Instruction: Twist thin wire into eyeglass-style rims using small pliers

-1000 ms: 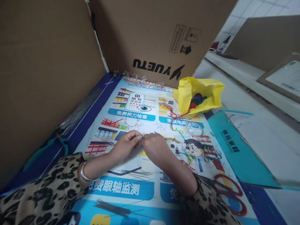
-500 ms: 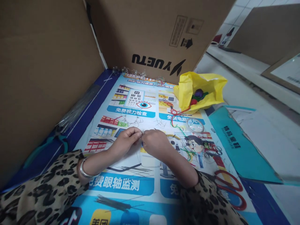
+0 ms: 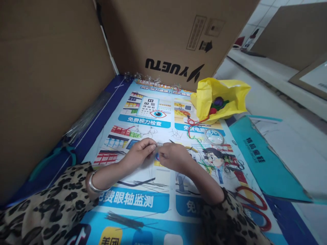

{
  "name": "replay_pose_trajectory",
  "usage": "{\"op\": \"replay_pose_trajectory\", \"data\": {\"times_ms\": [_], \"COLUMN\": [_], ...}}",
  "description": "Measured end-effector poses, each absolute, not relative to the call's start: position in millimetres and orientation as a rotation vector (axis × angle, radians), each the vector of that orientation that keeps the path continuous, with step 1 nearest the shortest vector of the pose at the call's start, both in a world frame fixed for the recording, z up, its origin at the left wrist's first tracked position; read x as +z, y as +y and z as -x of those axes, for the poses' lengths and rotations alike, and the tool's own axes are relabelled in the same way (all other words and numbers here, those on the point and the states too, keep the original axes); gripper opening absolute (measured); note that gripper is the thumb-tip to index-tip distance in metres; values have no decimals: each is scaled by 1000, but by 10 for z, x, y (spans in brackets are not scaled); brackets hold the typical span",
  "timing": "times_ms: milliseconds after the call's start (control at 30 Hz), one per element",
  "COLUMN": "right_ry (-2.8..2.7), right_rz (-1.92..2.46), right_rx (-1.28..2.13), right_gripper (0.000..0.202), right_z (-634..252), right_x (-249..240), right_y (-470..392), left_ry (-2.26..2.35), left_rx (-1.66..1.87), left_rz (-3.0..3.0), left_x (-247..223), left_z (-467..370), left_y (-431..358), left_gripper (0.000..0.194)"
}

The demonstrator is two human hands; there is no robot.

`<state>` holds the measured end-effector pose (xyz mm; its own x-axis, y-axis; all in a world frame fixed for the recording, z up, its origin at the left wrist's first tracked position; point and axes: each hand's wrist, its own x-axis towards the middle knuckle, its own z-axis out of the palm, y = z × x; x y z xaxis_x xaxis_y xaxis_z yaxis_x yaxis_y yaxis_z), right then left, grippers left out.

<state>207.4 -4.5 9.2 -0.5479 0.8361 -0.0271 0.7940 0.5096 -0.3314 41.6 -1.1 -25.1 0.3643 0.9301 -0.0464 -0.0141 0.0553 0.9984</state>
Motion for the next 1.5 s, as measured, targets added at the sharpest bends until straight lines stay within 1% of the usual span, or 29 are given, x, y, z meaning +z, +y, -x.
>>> {"op": "replay_pose_trajectory", "data": {"times_ms": [200, 333, 400, 533, 733, 867, 1033, 1267, 1500], "right_ry": [-2014, -1665, -1566, -1518, -1538, -1605, -1799, -2075, -2268], "right_rz": [1330, 1229, 1141, 1029, 986, 1017, 1058, 1037, 929], "right_rx": [857, 1156, 1246, 1292, 1286, 1203, 991, 569, 117], "right_gripper": [7, 15, 14, 12, 9, 9, 8, 7, 10], "right_z": [-2194, -2246, -2250, -2236, -2228, -2242, -2252, -2223, -2253], "right_x": [1, -84, -134, -196, -206, -181, -88, 35, -6], "right_y": [-63, -101, -118, -131, -132, -132, -134, -146, -152], "left_ry": [879, 804, 765, 737, 771, 777, 804, 833, 883], "left_rx": [885, 869, 861, 863, 860, 852, 838, 826, 787], "left_rz": [-1285, -1318, -1347, -1407, -1471, -1491, -1498, -1506, -1548], "left_x": [-236, -191, -158, -96, -43, -40, -44, -64, -116], "left_z": [-417, -405, -401, -401, -397, -390, -390, -403, -406], "left_y": [-23, -85, -123, -172, -174, -171, -173, -159, -143], "left_gripper": [15, 16, 18, 18, 16, 16, 15, 15, 17]}}
